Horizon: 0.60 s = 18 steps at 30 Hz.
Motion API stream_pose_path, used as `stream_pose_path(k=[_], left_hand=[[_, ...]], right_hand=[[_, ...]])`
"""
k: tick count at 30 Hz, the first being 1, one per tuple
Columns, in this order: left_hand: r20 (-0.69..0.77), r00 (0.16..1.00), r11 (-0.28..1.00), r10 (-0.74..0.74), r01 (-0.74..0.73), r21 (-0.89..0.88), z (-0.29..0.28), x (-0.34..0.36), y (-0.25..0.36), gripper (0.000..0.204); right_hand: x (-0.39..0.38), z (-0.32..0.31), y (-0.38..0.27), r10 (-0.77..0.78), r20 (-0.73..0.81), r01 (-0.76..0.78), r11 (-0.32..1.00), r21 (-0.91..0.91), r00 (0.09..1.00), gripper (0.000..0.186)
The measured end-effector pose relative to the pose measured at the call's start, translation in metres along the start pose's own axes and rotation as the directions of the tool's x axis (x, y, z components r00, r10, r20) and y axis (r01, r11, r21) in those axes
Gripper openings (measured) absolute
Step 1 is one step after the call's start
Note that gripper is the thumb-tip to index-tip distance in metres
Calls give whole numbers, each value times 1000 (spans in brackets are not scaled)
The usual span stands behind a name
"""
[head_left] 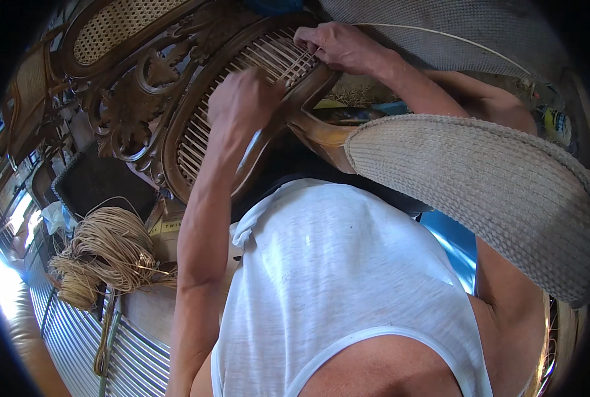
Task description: Repairing the woven cane back of an ornate wooden chair using tools and cane strips.
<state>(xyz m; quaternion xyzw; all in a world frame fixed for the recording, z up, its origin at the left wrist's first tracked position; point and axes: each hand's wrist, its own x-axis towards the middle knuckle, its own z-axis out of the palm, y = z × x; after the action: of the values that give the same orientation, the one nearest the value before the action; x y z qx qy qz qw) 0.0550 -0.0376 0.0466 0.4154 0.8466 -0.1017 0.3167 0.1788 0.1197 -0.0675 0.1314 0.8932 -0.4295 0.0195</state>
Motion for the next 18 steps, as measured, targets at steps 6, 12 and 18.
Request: stream_pose_path(k=[6, 12, 18], left_hand=[[-63, 995, 996, -82, 80, -34, 4, -78, -29, 42], [-72, 976, 971, -208, 197, -134, -2, -107, -52, 44], [-70, 988, 974, -139, 123, -190, -26, -108, -37, 42]], right_hand=[[-7, -5, 9, -189, 8, 188, 974, -128, 982, 35], [-3, -11, -1, -136, 126, 147, 985, -87, 983, 41], [6, -7, 11, -8, -23, 10, 996, 92, 1000, 31]])
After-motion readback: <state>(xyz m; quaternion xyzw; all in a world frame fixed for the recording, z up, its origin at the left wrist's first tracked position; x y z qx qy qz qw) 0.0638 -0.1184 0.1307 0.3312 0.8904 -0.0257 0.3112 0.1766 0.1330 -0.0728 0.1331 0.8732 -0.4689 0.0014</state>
